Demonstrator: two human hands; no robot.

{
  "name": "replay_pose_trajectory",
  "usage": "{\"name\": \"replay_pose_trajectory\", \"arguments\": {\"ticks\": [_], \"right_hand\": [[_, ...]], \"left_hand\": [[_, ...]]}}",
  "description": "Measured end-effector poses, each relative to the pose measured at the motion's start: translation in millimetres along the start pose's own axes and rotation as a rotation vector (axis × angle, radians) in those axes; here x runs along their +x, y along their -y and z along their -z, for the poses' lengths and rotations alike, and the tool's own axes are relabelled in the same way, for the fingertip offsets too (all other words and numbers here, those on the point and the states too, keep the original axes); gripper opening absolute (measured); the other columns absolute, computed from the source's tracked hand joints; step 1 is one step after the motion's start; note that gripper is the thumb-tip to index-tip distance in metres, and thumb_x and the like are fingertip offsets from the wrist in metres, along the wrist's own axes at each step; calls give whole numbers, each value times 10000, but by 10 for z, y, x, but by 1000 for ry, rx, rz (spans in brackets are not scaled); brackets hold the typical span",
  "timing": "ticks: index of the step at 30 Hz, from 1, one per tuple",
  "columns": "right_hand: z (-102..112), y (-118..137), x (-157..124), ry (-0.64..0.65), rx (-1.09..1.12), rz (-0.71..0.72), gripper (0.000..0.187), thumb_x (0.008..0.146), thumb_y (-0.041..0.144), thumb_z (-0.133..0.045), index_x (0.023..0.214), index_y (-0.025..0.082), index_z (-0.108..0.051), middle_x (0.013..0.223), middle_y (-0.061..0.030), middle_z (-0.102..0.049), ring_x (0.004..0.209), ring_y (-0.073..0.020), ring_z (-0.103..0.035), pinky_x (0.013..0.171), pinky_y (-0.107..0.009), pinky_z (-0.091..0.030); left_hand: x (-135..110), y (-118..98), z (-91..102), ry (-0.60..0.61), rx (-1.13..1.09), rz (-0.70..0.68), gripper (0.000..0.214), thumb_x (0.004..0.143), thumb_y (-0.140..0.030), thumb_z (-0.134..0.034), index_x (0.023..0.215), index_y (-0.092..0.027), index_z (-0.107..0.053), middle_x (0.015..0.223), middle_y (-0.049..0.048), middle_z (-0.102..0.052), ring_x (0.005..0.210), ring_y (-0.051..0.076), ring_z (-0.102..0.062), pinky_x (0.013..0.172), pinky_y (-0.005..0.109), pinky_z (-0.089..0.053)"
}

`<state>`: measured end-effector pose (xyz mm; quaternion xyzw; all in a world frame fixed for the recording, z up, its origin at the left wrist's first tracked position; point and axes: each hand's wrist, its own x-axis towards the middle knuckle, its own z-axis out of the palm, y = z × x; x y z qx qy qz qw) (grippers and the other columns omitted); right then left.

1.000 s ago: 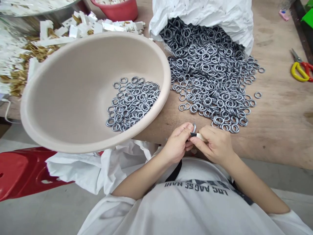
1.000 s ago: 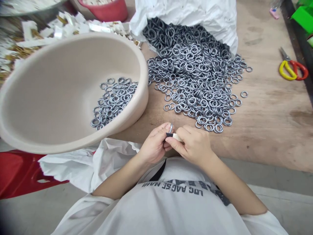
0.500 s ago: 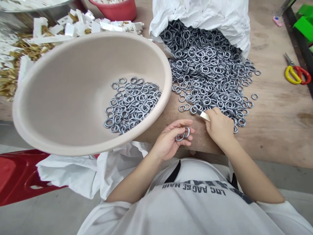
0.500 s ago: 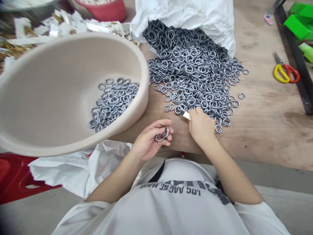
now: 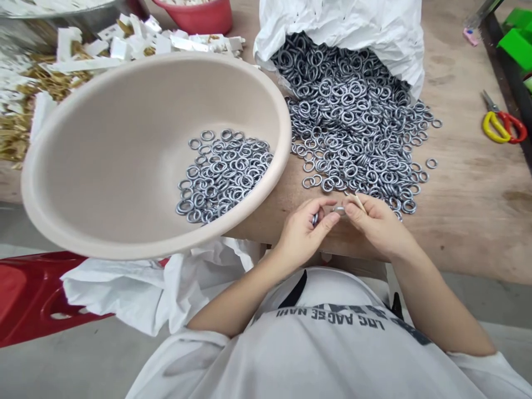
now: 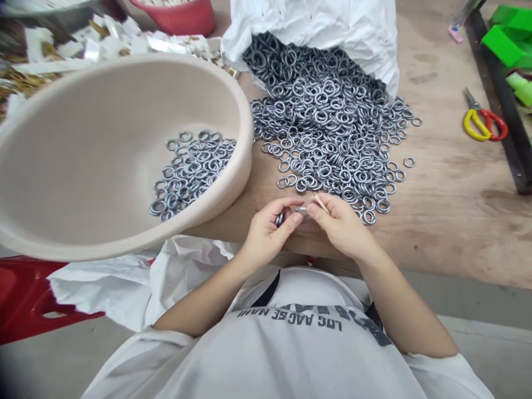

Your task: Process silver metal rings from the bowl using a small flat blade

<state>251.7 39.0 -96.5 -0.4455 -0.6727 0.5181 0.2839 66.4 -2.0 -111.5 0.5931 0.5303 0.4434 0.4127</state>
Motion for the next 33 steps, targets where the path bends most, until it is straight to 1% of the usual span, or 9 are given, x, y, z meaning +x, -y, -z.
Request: {"name": "replay_pose_trajectory", "arguments": {"ticks": [2, 5, 8, 10, 14, 17, 20, 30, 33], "right_hand": [[-49, 33, -68, 37, 208, -48, 314, 1004, 491, -514, 846, 222, -550, 687, 47, -478, 598, -119, -445, 613, -263, -395], [-118, 56, -132, -91, 255, 22, 209, 946, 433, -648, 1019, 241, -610, 927, 5, -631, 808, -142, -593, 774, -284, -473], [-122, 43, -131, -115, 171, 134, 274, 901, 410, -718, 1120, 257, -660, 1054, -25, -677, 971, -190, -637, 882, -326, -481], [-105, 25, -118, -129, 97, 169, 227, 954, 433, -640, 1058, 237, -690, 969, -27, -689, 914, -187, -647, 842, -323, -483], [-105, -10, -157, -275, -185, 278, 351, 978, 531, -563, 1055, 207, -674, 934, -42, -703, 841, -178, -642, 740, -297, -448], [-137, -24, -232, -270, -469, 380, 440, 977, 592, -519, 884, 187, -663, 793, -34, -659, 704, -155, -588, 628, -285, -378], [-153, -17, -270, -270, -603, 402, 480, 1017, 557, -454, 785, 183, -643, 705, -23, -608, 640, -139, -546, 601, -280, -353], [-152, 4, -251, -241, -603, 415, 432, 1027, 495, -474, 763, 188, -627, 684, -10, -602, 620, -126, -534, 591, -269, -333], [-77, -53, -167, -244, -607, 309, 432, 1033, 496, -449, 773, 201, -628, 700, -17, -626, 650, -144, -562, 610, -277, -335]], "left_hand": [[13, -18, -43, 28, -10, -16, 231, 966, -390, -588, 978, -181, -686, 826, 13, -629, 782, 143, -547, 737, 256, -416], [17, -39, -105, 75, -236, 86, 351, 983, -452, -548, 776, -169, -572, 679, -24, -523, 637, 103, -457, 622, 231, -365], [-1, -72, -168, 154, -512, 237, 439, 949, -532, -571, 710, -169, -512, 600, -42, -448, 527, 75, -371, 500, 214, -290], [-15, -108, -207, 158, -637, 357, 446, 903, -558, -621, 717, -165, -527, 602, -40, -465, 488, 64, -357, 443, 204, -245], [-19, -181, -253, 69, -814, 492, 416, 850, -511, -701, 712, -165, -515, 561, -68, -408, 439, 42, -296, 406, 174, -219], [-10, -200, -261, 38, -868, 519, 417, 845, -487, -712, 695, -172, -483, 538, -79, -380, 424, 38, -291, 400, 162, -213], [-11, -197, -262, 38, -873, 524, 434, 848, -499, -706, 691, -178, -460, 534, -84, -369, 411, 37, -291, 395, 162, -208], [-56, -171, -225, 115, -900, 513, 432, 879, -503, -683, 726, -182, -439, 562, -89, -346, 438, 30, -253, 413, 156, -196], [-114, -186, -175, 208, -886, 491, 452, 875, -514, -685, 700, -174, -443, 569, -81, -353, 438, 26, -260, 417, 161, -190]]}}
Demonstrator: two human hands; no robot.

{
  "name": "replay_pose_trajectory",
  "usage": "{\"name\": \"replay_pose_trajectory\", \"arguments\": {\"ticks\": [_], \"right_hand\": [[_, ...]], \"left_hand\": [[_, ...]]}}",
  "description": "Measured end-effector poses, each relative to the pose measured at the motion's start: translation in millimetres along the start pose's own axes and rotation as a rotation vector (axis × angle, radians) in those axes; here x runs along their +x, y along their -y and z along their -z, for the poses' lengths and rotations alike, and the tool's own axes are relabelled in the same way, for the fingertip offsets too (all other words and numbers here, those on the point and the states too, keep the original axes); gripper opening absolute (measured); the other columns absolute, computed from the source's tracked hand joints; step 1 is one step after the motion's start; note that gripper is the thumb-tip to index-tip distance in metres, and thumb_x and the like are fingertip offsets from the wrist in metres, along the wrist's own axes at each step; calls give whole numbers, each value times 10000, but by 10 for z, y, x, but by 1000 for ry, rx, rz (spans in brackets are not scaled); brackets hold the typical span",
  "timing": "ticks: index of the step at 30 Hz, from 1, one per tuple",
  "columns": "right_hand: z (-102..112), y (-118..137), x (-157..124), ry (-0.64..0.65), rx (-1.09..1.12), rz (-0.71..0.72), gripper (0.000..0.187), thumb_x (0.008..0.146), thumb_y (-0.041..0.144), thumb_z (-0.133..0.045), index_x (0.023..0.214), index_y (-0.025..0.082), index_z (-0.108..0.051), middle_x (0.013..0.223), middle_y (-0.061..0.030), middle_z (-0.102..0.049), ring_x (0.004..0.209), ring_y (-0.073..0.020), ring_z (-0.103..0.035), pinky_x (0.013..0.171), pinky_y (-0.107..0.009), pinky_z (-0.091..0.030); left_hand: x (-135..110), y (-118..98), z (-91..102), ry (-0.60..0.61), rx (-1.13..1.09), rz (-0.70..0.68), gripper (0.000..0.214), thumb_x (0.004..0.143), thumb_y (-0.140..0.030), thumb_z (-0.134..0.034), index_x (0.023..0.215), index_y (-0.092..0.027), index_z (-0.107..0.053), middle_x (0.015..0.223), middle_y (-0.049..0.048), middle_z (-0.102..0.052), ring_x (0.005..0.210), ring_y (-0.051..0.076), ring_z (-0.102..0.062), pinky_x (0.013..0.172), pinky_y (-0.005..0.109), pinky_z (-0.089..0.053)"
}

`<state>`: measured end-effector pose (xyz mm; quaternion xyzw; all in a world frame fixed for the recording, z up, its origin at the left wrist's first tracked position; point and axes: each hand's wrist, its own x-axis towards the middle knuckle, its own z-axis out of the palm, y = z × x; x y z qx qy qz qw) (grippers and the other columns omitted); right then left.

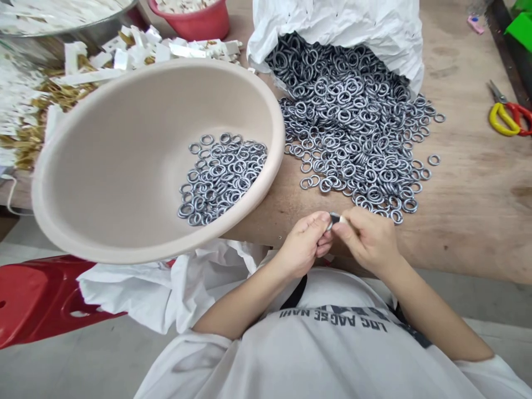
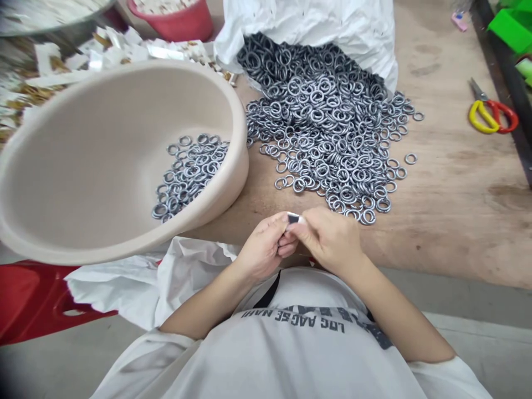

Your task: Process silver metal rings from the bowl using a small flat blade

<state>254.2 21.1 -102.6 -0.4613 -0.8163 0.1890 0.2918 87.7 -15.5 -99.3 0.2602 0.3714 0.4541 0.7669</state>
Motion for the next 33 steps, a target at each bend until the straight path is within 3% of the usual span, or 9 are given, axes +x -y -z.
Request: {"name": "replay_pose_trajectory", "arguments": {"ticks": [3, 8, 11, 13, 17, 20, 23, 29, 33], "right_hand": [[9, -87, 148, 12, -50, -183, 431, 1043, 506, -409, 833, 217, -649, 745, -25, -664, 696, -172, -600, 636, -287, -346], [-117, 30, 459, 154, -302, -126, 335, 972, 449, -586, 1236, 246, -624, 1098, -89, -706, 817, -235, -656, 629, -306, -344], [-218, 70, 621, 205, -478, -135, 230, 968, 349, -592, 1147, 223, -662, 1064, -110, -686, 743, -228, -642, 585, -308, -294], [-227, 35, 685, 179, -472, -138, 167, 974, 314, -574, 1020, 206, -692, 1013, -106, -682, 740, -223, -632, 581, -311, -283], [-117, -45, 636, 60, -2, -191, 156, 926, 333, -654, 864, 198, -700, 836, -40, -667, 749, -190, -597, 624, -299, -360], [-63, -19, 475, 67, 536, -319, 213, 902, 409, -688, 864, 199, -692, 752, -2, -641, 662, -145, -545, 580, -267, -407], [-119, 41, 297, 58, 863, -420, 257, 873, 460, -720, 903, 206, -690, 788, -1, -659, 602, -115, -510, 507, -238, -408], [-297, 21, 85, -164, 979, -469, 248, 837, 446, -765, 922, 228, -683, 819, 16, -671, 554, -91, -476, 502, -230, -411], [-191, -110, 56, -53, 738, -433, 285, 917, 491, -648, 905, 211, -701, 704, 13, -613, 557, -126, -493, 528, -262, -392]], "left_hand": [[-73, -32, 51, 77, 35, 9, 470, 898, -510, -657, 653, -167, -449, 551, -68, -368, 430, 32, -293, 419, 177, -220], [-88, -117, 236, -46, 84, -70, 319, 906, -445, -666, 848, -131, -663, 658, -3, -604, 462, 53, -461, 450, 190, -341], [-63, -159, 351, -114, 66, -96, 301, 882, -370, -699, 1101, -164, -700, 797, 24, -700, 505, 62, -527, 444, 174, -371], [-44, -179, 403, -168, 43, -119, 286, 874, -335, -702, 1106, -169, -703, 825, 26, -705, 535, 64, -548, 437, 160, -384], [14, -199, 409, -221, 35, -152, 268, 879, -400, -694, 975, -150, -686, 832, 22, -678, 559, 63, -550, 419, 145, -388], [74, -168, 341, -212, 73, -161, 320, 849, -450, -733, 957, -164, -636, 825, 8, -663, 561, 61, -537, 426, 143, -387], [124, -92, 254, -152, 150, -194, 353, 843, -482, -743, 977, -179, -623, 783, -12, -638, 543, 57, -497, 443, 153, -380], [173, 52, 132, -175, 377, -363, 313, 893, -481, -694, 970, -180, -658, 748, -14, -627, 552, 65, -469, 540, 197, -401], [203, 63, 134, -181, 393, -371, 277, 882, -443, -718, 899, -175, -648, 728, -17, -640, 529, 63, -469, 521, 198, -394]]}}
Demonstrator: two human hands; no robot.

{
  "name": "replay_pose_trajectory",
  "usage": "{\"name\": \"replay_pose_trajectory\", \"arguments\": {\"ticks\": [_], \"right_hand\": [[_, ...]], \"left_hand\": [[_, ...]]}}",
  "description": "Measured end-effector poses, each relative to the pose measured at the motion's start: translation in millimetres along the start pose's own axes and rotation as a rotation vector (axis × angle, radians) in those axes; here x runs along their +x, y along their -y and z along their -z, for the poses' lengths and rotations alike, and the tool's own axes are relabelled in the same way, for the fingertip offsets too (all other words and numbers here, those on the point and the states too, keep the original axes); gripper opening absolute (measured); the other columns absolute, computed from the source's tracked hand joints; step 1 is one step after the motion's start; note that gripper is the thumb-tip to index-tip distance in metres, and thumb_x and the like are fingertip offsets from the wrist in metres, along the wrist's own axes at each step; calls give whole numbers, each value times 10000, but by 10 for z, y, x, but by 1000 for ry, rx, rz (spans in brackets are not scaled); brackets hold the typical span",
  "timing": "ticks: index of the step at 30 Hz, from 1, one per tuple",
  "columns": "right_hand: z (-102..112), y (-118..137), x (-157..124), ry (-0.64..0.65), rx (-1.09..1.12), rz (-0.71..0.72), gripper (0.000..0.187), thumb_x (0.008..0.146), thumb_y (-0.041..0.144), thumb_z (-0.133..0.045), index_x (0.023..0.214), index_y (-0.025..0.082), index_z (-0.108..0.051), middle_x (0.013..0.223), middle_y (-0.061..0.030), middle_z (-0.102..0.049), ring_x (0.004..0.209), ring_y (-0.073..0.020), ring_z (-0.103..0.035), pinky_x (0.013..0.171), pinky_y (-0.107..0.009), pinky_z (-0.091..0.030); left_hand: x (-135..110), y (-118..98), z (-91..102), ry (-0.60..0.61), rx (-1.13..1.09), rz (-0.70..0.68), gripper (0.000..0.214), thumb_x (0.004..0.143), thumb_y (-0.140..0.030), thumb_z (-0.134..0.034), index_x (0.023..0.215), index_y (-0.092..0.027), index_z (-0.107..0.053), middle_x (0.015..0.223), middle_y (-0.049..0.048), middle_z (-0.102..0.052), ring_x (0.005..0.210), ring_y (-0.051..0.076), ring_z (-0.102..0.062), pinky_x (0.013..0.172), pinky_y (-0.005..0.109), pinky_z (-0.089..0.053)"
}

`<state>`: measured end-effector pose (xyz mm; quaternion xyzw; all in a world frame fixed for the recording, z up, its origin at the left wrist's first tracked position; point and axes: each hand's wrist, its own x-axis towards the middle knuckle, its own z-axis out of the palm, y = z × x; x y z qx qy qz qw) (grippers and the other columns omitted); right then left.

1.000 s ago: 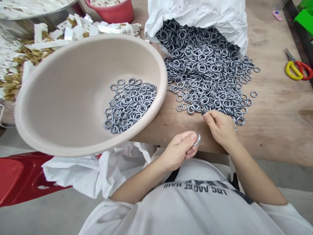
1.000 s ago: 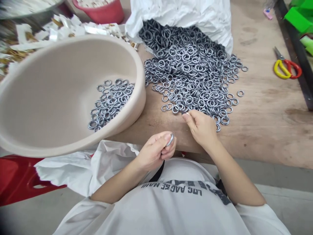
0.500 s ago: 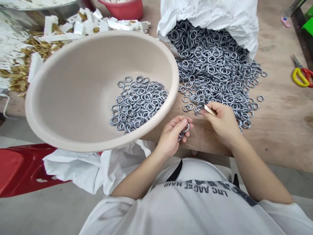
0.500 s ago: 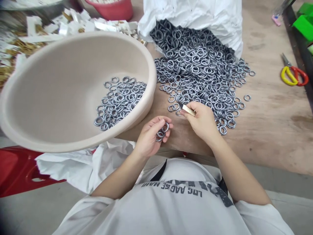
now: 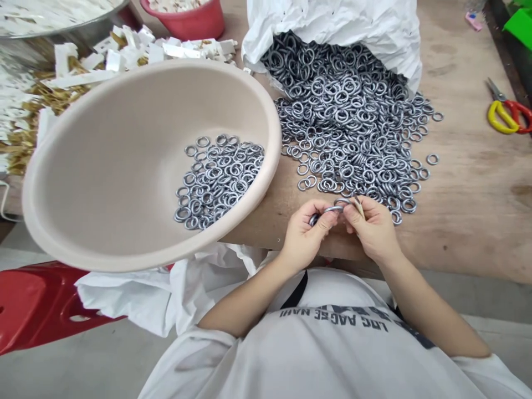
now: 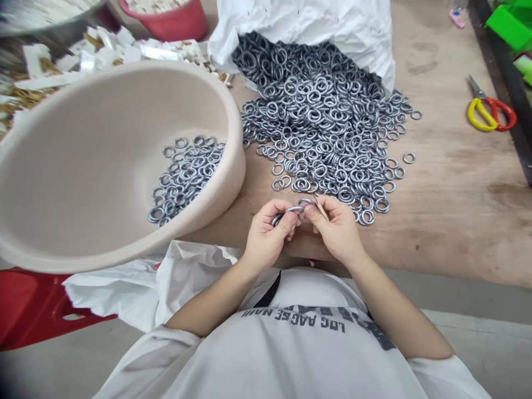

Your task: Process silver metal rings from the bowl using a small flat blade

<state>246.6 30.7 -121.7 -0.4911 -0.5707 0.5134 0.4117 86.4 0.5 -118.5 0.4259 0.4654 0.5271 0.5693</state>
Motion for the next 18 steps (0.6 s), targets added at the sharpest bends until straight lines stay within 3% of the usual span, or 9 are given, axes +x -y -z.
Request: {"name": "replay_pose_trajectory", "arguments": {"ticks": [3, 5, 8, 12, 18], "right_hand": [[177, 29, 20, 3, -476, 101, 264, 954, 426, -603, 870, 210, -729, 751, -28, -636, 678, -177, -564, 620, -296, -393], [245, 59, 12, -34, -647, 155, 234, 944, 409, -625, 898, 213, -743, 816, -49, -671, 751, -203, -595, 675, -312, -400], [240, 108, -31, -43, -451, 144, 246, 955, 426, -620, 1002, 215, -737, 875, -44, -712, 787, -199, -628, 719, -315, -441], [160, 120, -67, 59, -158, 112, 209, 925, 424, -676, 980, 230, -732, 839, -12, -708, 750, -176, -634, 699, -306, -471], [169, 91, -43, 23, -163, 195, 211, 929, 440, -670, 966, 243, -735, 873, -24, -677, 778, -184, -621, 701, -322, -469]], "left_hand": [[20, 4, 35, 19, -22, 47, 269, 861, -417, -750, 883, -166, -656, 720, -3, -682, 509, 59, -463, 489, 190, -373], [21, 7, 49, 41, -40, 97, 281, 850, -421, -762, 893, -158, -671, 725, 12, -704, 507, 58, -462, 480, 186, -366], [3, 9, 33, 63, -53, 145, 294, 841, -423, -772, 924, -149, -704, 726, 18, -702, 532, 58, -474, 502, 180, -381], [-33, -13, -13, 95, -109, 194, 357, 861, -488, -732, 944, -141, -716, 740, 36, -701, 552, 70, -487, 493, 179, -385], [-59, -50, 1, 119, -250, 291, 357, 819, -485, -773, 902, -166, -638, 762, 29, -713, 498, 59, -455, 467, 184, -356]]}}
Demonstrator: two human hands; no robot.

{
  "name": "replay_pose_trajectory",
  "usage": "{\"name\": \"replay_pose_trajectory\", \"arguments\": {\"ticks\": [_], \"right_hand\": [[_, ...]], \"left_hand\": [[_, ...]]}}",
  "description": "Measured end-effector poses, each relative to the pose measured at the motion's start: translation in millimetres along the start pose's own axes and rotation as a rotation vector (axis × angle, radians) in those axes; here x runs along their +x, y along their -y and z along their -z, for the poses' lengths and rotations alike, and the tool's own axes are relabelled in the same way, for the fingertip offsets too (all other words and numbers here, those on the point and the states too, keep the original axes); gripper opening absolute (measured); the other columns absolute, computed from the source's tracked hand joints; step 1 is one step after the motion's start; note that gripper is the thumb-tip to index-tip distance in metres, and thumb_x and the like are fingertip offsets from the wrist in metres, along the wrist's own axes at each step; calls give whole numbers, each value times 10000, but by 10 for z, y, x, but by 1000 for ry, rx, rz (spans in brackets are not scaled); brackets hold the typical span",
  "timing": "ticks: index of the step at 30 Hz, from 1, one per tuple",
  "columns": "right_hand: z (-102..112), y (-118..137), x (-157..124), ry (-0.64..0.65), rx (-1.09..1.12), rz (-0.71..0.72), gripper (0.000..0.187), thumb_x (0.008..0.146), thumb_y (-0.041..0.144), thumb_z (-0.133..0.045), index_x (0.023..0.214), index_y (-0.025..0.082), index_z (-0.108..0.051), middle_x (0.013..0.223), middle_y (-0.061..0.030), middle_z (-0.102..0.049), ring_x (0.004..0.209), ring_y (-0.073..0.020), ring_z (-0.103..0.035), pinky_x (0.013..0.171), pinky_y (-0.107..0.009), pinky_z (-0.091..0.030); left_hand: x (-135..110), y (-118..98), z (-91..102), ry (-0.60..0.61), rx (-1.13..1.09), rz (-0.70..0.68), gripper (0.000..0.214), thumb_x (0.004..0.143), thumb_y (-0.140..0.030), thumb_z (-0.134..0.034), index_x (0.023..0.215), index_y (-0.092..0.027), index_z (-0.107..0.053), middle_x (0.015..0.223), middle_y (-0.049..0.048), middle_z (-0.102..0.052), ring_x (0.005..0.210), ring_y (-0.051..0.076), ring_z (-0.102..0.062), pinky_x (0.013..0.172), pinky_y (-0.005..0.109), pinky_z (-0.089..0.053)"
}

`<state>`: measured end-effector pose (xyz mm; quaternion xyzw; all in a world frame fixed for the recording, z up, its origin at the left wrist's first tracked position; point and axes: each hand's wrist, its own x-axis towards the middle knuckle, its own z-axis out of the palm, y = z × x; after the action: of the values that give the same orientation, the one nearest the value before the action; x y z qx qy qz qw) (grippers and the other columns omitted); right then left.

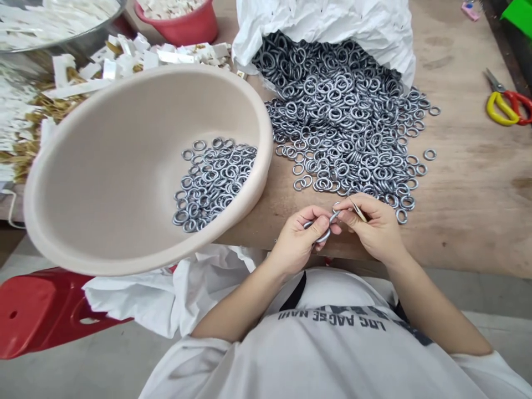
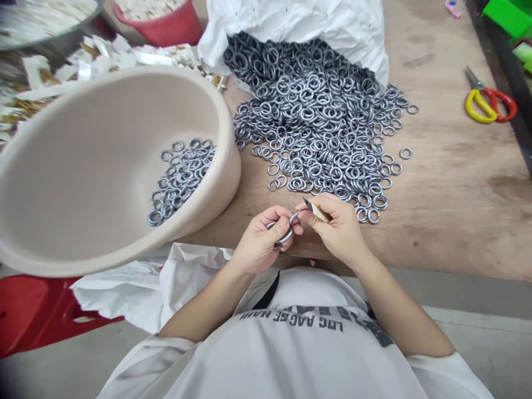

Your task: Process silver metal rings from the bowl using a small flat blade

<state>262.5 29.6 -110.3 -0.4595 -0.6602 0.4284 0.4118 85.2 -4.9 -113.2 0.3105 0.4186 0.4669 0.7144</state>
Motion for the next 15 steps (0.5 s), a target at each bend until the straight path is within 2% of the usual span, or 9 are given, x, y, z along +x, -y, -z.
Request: {"name": "replay_pose_trajectory", "arguments": {"ticks": [3, 8, 11, 15], "right_hand": [[14, 55, -48, -40, -221, 91, 295, 959, 499, -606, 920, 220, -693, 815, -28, -634, 765, -179, -584, 689, -309, -421], [-35, 165, -164, 127, -584, 190, 485, 991, 623, -443, 796, 204, -589, 743, -26, -577, 686, -166, -525, 591, -305, -297], [-70, 188, -173, 141, -681, 210, 489, 1011, 601, -405, 759, 209, -553, 735, -25, -566, 672, -160, -510, 577, -310, -259], [-68, 188, -140, 149, -671, 220, 481, 1028, 557, -400, 716, 210, -518, 706, -15, -541, 652, -150, -491, 584, -308, -256]], "left_hand": [[-12, 7, 34, -30, 46, -58, 351, 812, -476, -781, 906, -172, -634, 772, 9, -693, 503, 53, -452, 487, 186, -365], [-42, 7, 68, -35, 146, -108, 329, 847, -482, -743, 912, -177, -637, 713, -28, -601, 520, 58, -435, 511, 185, -372], [-59, -3, 79, -37, 191, -118, 327, 863, -492, -720, 911, -182, -631, 677, -42, -544, 528, 68, -429, 531, 196, -376], [-84, -10, 95, -13, 262, -167, 340, 881, -511, -692, 904, -177, -633, 701, -28, -558, 567, 82, -450, 573, 213, -386]]}}
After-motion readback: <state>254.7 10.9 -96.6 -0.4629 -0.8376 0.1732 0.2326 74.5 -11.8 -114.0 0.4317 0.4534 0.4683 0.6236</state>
